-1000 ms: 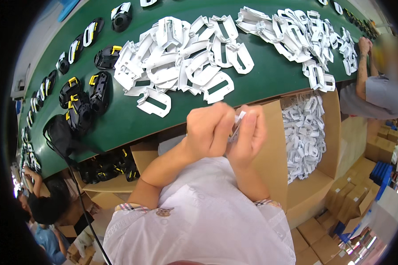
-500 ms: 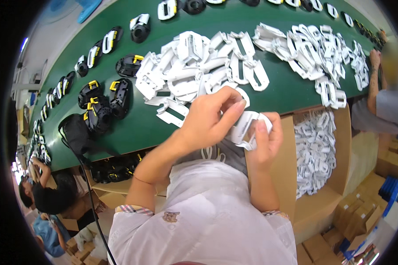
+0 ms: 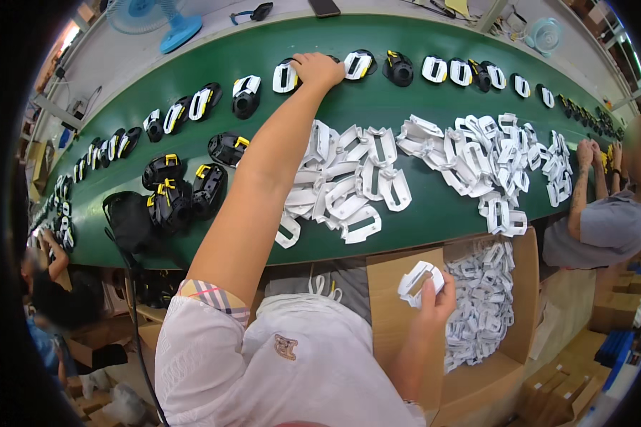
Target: Manually assembling plastic and rubber parts on an industrial production line.
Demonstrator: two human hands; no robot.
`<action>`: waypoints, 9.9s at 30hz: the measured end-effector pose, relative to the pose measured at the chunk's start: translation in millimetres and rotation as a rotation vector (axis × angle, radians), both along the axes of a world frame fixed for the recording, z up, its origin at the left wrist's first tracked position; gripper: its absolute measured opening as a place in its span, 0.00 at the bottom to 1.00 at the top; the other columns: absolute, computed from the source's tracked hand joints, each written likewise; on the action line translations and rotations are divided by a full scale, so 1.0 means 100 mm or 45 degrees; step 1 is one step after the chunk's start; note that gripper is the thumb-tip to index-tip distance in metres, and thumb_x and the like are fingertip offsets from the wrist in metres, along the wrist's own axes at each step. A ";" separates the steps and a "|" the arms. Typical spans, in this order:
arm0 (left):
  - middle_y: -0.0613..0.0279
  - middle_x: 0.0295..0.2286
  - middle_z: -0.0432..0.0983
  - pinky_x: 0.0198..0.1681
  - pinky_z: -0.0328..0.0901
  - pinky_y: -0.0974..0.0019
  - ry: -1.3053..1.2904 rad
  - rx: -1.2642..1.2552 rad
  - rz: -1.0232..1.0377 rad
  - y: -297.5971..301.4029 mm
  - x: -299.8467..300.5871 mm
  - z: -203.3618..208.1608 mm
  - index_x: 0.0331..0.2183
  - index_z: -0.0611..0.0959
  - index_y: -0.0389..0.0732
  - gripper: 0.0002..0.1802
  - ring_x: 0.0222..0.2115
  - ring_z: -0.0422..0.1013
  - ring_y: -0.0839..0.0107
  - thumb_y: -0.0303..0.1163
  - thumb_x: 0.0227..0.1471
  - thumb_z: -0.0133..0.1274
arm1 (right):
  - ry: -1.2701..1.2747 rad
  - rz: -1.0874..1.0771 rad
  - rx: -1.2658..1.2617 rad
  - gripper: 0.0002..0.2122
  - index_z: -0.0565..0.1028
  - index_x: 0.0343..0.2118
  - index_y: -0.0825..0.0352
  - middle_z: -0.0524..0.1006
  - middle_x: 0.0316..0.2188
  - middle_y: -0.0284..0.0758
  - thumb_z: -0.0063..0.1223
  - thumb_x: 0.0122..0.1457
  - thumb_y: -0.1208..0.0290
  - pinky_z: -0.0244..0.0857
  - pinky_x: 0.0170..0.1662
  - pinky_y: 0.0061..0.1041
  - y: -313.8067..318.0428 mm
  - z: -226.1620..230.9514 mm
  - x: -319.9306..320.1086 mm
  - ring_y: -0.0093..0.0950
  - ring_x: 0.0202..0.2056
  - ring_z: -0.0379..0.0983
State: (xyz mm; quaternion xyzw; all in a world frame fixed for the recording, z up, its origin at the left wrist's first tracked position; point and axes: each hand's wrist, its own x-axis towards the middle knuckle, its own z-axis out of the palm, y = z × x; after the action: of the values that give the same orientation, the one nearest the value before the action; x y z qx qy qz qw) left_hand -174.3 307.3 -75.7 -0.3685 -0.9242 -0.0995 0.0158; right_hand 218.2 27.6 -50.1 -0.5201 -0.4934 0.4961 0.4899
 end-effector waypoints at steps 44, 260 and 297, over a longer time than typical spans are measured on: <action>0.71 0.27 0.67 0.31 0.56 0.81 -2.447 0.998 -0.555 -2.83 1.56 0.52 0.35 0.72 0.37 0.16 0.27 0.59 0.86 0.42 0.59 0.41 | 0.266 0.189 0.115 0.18 0.66 0.48 0.74 0.72 0.40 0.39 0.54 0.54 0.77 0.64 0.39 0.16 0.23 0.48 -1.04 0.21 0.39 0.70; 0.69 0.11 0.62 0.12 0.51 0.76 -1.631 1.070 -0.937 -2.89 2.02 0.44 0.24 0.68 0.35 0.15 0.10 0.57 0.83 0.32 0.60 0.36 | -0.216 0.421 0.681 0.09 0.66 0.23 0.69 0.64 0.14 0.32 0.40 0.59 0.72 0.50 0.16 0.20 0.21 0.11 -0.78 0.21 0.14 0.57; 0.58 0.16 0.67 0.14 0.57 0.70 -1.375 1.094 -0.980 -2.77 2.08 0.33 0.24 0.71 0.33 0.09 0.11 0.64 0.70 0.24 0.54 0.41 | 0.300 0.263 0.127 0.13 0.61 0.23 0.66 0.62 0.19 0.28 0.33 0.64 0.67 0.48 0.24 0.16 0.12 -0.03 -0.84 0.14 0.21 0.53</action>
State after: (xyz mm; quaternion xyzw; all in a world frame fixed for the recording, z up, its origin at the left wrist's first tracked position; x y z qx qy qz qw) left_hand 34.2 30.3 -43.0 -0.5247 -0.4920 -0.6114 -0.3299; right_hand 134.5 39.3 -53.5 -0.3798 -0.5074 0.5763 0.5159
